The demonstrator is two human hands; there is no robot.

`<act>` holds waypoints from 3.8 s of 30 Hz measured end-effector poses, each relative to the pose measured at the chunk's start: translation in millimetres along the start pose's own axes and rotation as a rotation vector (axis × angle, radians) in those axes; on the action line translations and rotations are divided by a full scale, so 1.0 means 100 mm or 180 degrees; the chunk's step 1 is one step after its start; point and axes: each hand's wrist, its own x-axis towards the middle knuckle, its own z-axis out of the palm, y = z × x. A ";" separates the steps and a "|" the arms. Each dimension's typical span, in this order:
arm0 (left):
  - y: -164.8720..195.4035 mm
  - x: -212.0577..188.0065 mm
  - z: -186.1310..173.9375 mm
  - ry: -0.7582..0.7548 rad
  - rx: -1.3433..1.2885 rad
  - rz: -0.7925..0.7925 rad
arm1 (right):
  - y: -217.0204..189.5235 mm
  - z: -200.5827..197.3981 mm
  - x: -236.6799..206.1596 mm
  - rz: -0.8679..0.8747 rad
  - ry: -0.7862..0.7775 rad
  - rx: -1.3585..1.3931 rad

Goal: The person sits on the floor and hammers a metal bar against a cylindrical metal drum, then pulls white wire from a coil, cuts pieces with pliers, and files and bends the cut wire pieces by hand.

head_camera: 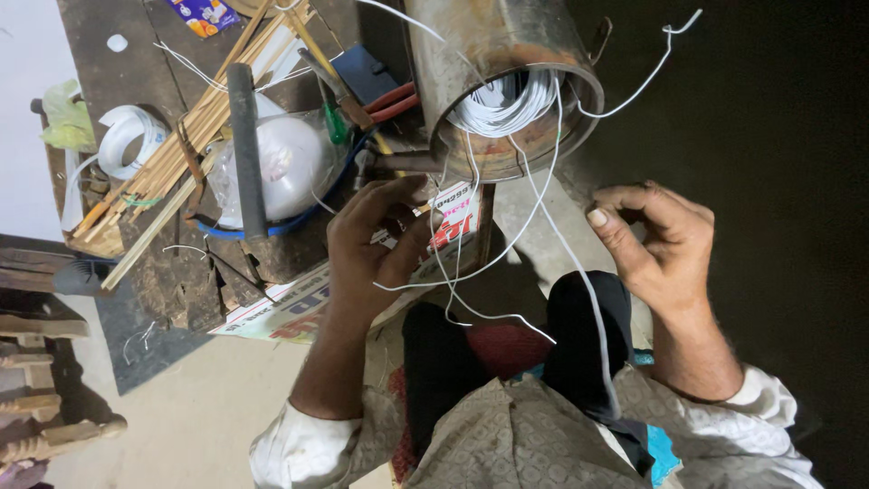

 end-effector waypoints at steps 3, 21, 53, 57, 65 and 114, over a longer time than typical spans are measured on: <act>0.03 0.01 -0.01 0.0037 -0.0110 0.0023 | -0.05 0.01 0.09 -0.0297 0.0052 -0.0217; 0.45 1.03 -0.13 -0.0596 0.1904 0.1183 | 0.24 0.59 0.52 -0.0457 0.0332 0.0303; -0.25 0.49 -0.05 -0.0585 -0.1264 -0.0123 | 0.20 0.35 0.10 0.0907 -0.1161 0.1674; -0.47 0.24 0.11 -0.0200 -0.1368 -0.0669 | 0.11 0.39 -0.07 0.1640 -0.1150 0.1898; -0.55 -0.16 0.37 0.0055 -0.1644 -0.1168 | -0.01 0.17 -0.55 0.2081 -0.1099 0.2509; -0.41 -0.29 0.54 -0.0700 -0.1945 -0.1452 | 0.32 0.31 -1.52 0.0544 -0.2719 0.4444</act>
